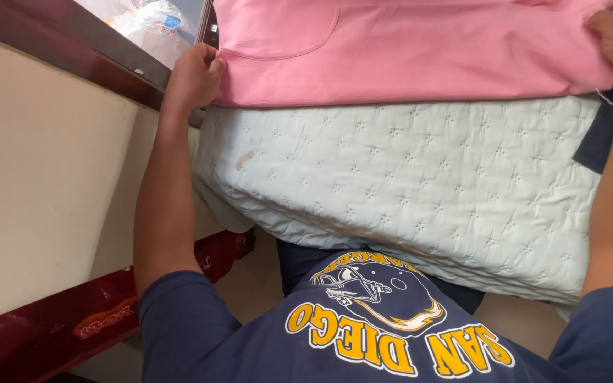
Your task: The person spreads out a pink tank top on a mattress, smooths the fabric, and folds it into a neat rectangular shape.
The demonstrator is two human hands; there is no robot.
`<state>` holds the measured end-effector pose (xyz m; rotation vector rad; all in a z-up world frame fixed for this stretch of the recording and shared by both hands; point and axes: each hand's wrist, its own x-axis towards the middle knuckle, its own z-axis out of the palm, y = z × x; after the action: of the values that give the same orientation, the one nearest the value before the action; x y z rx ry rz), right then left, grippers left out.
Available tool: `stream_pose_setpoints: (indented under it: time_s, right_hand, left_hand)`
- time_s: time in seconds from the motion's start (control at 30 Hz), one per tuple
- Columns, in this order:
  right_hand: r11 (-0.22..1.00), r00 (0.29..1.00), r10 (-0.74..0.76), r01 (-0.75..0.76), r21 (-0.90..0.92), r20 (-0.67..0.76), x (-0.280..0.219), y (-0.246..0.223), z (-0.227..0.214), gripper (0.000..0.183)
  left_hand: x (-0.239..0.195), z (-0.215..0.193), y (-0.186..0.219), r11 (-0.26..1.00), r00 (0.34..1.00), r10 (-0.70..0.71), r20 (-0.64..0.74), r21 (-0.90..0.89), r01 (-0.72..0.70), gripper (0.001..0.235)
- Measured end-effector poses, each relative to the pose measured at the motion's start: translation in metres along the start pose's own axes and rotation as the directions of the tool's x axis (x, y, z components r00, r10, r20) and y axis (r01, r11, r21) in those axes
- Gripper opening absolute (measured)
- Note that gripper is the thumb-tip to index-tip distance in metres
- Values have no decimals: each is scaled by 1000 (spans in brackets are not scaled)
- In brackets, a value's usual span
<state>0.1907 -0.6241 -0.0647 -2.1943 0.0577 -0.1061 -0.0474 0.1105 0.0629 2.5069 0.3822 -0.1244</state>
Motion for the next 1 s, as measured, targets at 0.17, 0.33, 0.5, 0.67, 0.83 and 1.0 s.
stream_pose_setpoints:
  time_s: [0.17,0.33,0.5,0.67,0.83,1.0]
  right_hand:
    - [998,999,34,-35,59,27,-46,-11,-9,24]
    - [973,991,133,-131,192,2,-112,-49,-32,25]
    - [964,967,-247,238,117,70,-158,-106,-31,81]
    - [947,971,-239,236,220,-11,-124,-56,-32,65]
    - [974,991,-124,114,196,42,-113,-49,-36,62]
    - [771,855,-515,430,-470,-62,-96,-74,-28,19]
  left_hand:
    - [-35,-2,6,990,998,28,-65,-140,-36,30]
    - [-66,-6,18,974,997,6,-77,-224,-24,54]
    - [-68,2,9,957,993,-20,-119,-291,-15,54]
    - [-60,-7,2,943,1000,18,-23,-333,-24,61]
    - [-59,-14,1,890,995,32,90,-455,12,64]
    - [-51,-18,11,987,997,-21,80,-156,33,62]
